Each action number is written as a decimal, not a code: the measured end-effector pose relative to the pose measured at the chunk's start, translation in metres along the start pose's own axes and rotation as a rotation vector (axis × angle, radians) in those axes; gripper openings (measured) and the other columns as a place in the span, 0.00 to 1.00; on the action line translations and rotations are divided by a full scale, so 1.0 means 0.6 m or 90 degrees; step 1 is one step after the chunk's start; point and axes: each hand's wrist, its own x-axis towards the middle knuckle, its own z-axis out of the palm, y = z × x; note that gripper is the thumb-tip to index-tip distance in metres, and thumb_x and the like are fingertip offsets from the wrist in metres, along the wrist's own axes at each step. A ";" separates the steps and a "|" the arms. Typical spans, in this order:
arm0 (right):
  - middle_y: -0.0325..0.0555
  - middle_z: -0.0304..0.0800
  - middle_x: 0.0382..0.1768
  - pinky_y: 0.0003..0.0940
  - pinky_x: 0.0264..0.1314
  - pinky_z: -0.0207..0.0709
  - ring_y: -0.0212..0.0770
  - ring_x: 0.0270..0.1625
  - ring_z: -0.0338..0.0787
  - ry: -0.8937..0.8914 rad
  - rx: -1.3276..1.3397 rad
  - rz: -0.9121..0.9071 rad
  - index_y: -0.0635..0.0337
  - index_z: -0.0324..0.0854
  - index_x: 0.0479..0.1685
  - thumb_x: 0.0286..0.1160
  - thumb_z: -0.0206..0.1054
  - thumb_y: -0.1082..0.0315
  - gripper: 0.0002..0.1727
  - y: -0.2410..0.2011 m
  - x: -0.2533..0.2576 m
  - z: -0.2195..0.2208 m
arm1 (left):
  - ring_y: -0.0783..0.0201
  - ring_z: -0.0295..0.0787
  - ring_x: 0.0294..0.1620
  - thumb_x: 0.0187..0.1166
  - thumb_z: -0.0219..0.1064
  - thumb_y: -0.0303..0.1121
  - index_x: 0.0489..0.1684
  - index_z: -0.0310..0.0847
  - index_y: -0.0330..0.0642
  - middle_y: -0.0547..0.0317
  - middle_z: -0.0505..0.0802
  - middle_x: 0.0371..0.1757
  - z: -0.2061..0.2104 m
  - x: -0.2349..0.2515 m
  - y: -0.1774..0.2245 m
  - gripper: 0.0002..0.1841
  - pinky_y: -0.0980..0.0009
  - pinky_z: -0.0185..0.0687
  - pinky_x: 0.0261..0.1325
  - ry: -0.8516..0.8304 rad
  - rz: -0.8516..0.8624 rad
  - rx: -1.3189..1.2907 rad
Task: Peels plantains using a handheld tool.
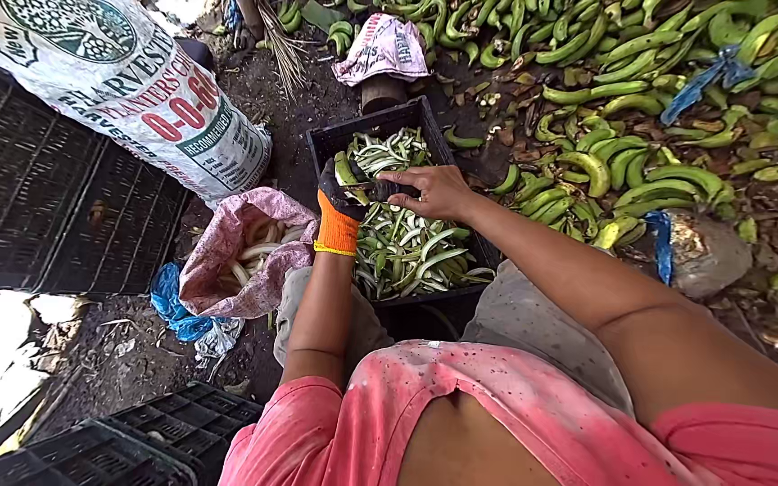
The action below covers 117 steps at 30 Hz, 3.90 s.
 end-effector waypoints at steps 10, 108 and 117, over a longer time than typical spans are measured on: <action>0.54 0.96 0.53 0.66 0.44 0.80 0.61 0.48 0.95 0.015 -0.009 0.034 0.35 0.76 0.84 0.87 0.52 0.36 0.31 -0.009 0.040 -0.011 | 0.71 0.87 0.33 0.93 0.41 0.37 0.50 0.77 0.46 0.63 0.88 0.34 0.011 -0.027 0.000 0.16 0.71 0.87 0.37 -0.067 0.204 0.213; 0.42 0.71 0.29 0.32 0.28 0.66 0.34 0.23 0.68 -0.234 0.394 0.385 0.54 0.70 0.81 0.96 0.36 0.44 0.32 0.056 0.014 -0.051 | 0.36 0.79 0.75 0.87 0.53 0.48 0.79 0.78 0.58 0.39 0.84 0.74 -0.082 -0.101 0.281 0.23 0.29 0.70 0.70 0.545 0.131 1.258; 0.64 0.85 0.64 0.64 0.70 0.74 0.58 0.65 0.86 -0.035 0.258 0.355 0.61 0.72 0.81 0.88 0.61 0.46 0.33 0.073 -0.004 -0.095 | 0.43 0.84 0.71 0.88 0.57 0.43 0.67 0.87 0.50 0.44 0.91 0.66 -0.050 0.010 0.096 0.19 0.36 0.71 0.75 0.076 -0.035 1.307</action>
